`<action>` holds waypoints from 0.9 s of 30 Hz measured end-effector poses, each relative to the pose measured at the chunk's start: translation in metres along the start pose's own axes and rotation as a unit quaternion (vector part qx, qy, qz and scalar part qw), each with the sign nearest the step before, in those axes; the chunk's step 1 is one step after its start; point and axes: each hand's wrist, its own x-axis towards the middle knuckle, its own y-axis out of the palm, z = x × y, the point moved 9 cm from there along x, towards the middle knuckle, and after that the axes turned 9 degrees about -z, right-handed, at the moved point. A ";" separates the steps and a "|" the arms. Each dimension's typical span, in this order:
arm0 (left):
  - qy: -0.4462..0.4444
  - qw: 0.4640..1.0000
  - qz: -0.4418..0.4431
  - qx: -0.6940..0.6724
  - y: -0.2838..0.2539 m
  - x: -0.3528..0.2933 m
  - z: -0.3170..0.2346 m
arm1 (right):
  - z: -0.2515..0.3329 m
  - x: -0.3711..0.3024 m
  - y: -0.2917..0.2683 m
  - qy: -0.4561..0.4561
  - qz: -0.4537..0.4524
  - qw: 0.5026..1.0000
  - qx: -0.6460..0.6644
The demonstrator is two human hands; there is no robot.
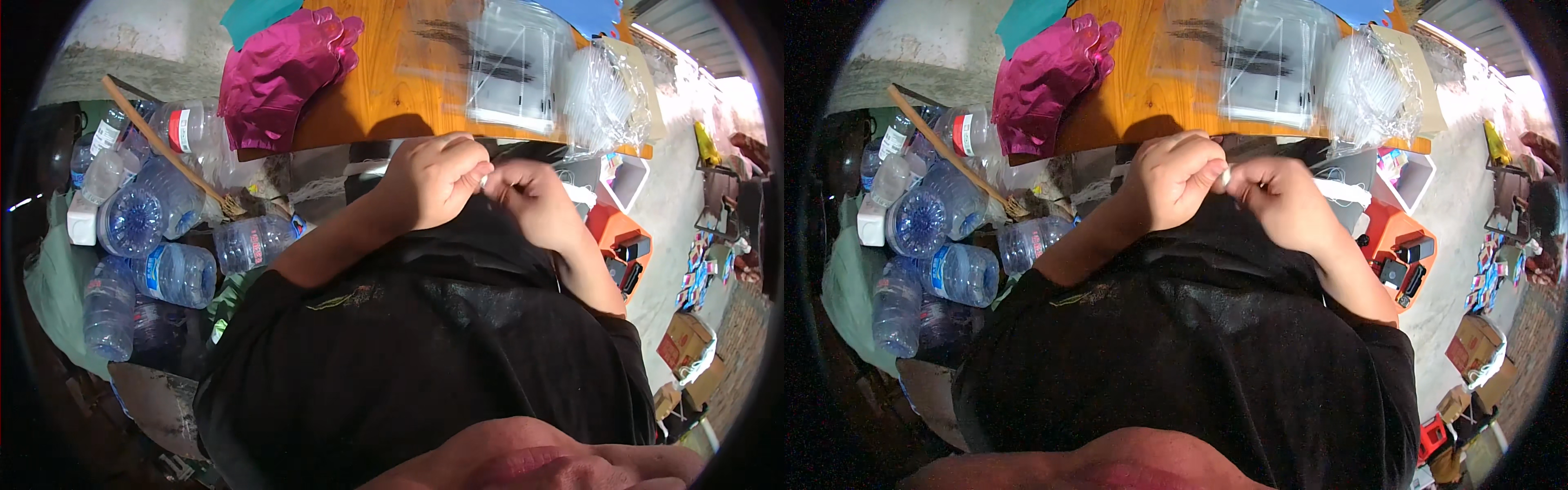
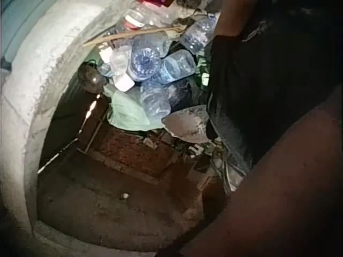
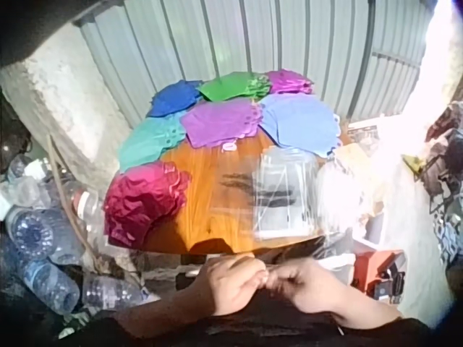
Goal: Assembling small white plastic components onto a thin metal wire.
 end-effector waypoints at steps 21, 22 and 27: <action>0.017 1.000 -0.015 0.013 0.000 -0.001 -0.005 | 0.012 0.004 -0.033 -0.094 -0.172 0.977 -0.079; 0.007 1.000 -0.022 0.010 -0.003 0.000 -0.003 | -0.004 0.002 -0.019 -0.002 -0.080 0.997 -0.020; -0.013 1.000 -0.011 0.010 0.000 0.000 0.003 | 0.025 -0.023 0.012 0.014 0.135 0.880 0.455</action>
